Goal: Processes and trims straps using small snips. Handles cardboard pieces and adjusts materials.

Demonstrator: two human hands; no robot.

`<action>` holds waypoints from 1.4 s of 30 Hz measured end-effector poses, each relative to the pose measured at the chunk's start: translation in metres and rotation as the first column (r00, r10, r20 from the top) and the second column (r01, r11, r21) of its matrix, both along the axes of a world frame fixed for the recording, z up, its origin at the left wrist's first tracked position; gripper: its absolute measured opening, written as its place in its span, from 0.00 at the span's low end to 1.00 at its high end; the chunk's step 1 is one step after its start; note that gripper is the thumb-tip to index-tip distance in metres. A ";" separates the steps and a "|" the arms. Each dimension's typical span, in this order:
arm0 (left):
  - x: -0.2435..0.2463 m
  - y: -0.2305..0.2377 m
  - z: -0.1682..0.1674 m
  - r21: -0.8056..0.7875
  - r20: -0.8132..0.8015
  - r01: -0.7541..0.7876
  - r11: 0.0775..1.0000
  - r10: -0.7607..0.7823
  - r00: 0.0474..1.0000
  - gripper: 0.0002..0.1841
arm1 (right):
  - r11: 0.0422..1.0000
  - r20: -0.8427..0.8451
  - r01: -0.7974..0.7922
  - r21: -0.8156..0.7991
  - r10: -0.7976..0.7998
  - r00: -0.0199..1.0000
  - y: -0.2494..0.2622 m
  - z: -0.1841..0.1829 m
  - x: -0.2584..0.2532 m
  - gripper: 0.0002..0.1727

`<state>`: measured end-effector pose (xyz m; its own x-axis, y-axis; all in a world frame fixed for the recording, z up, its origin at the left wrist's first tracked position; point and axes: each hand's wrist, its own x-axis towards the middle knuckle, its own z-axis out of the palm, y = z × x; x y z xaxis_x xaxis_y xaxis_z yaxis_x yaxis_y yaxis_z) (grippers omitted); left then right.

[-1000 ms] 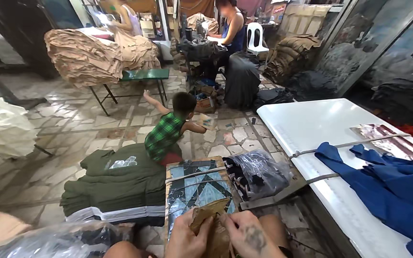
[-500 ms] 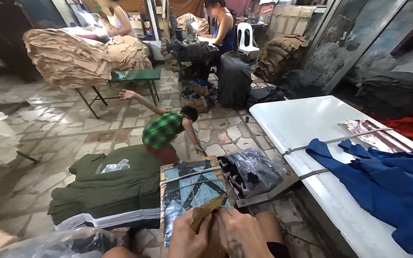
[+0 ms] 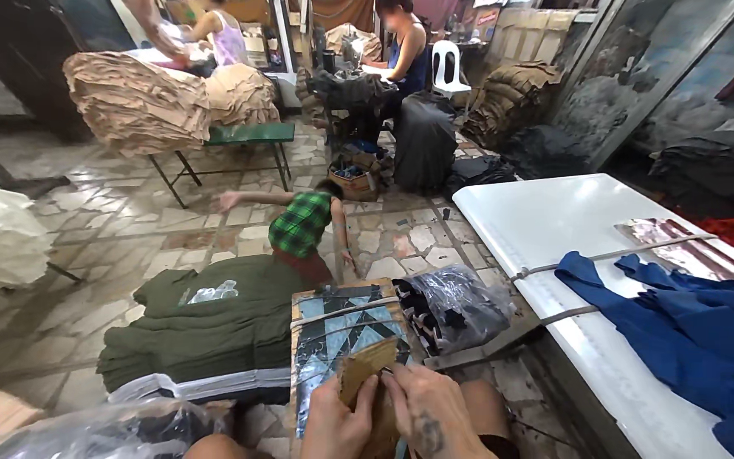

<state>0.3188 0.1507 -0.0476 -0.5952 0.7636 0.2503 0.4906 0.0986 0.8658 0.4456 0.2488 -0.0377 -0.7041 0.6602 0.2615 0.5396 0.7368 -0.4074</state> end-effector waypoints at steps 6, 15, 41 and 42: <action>-0.005 -0.005 -0.014 -0.014 0.009 0.022 1.000 -0.022 1.000 0.14 | 0.787 0.271 0.075 -0.612 0.120 0.955 0.013 0.034 -0.010 0.23; -0.012 -0.001 -0.008 -0.055 0.298 0.031 0.998 -0.013 0.954 0.10 | 0.963 0.059 -0.028 -0.268 0.045 0.997 0.015 0.004 0.001 0.20; -0.012 -0.020 0.001 0.085 0.464 -0.169 0.982 0.111 0.879 0.07 | 0.967 -0.106 -0.006 -0.253 -0.021 0.994 -0.038 0.022 -0.021 0.17; -0.011 -0.020 0.001 0.079 0.458 -0.167 0.983 0.113 0.882 0.07 | 0.967 -0.102 0.001 -0.254 -0.027 0.994 -0.038 0.022 -0.022 0.17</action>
<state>0.3073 0.1310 -0.0463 -0.7625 0.6470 0.0091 0.0342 0.0263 0.9991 0.4241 0.2104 -0.0153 -0.6723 0.7238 0.1556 0.4940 0.5951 -0.6338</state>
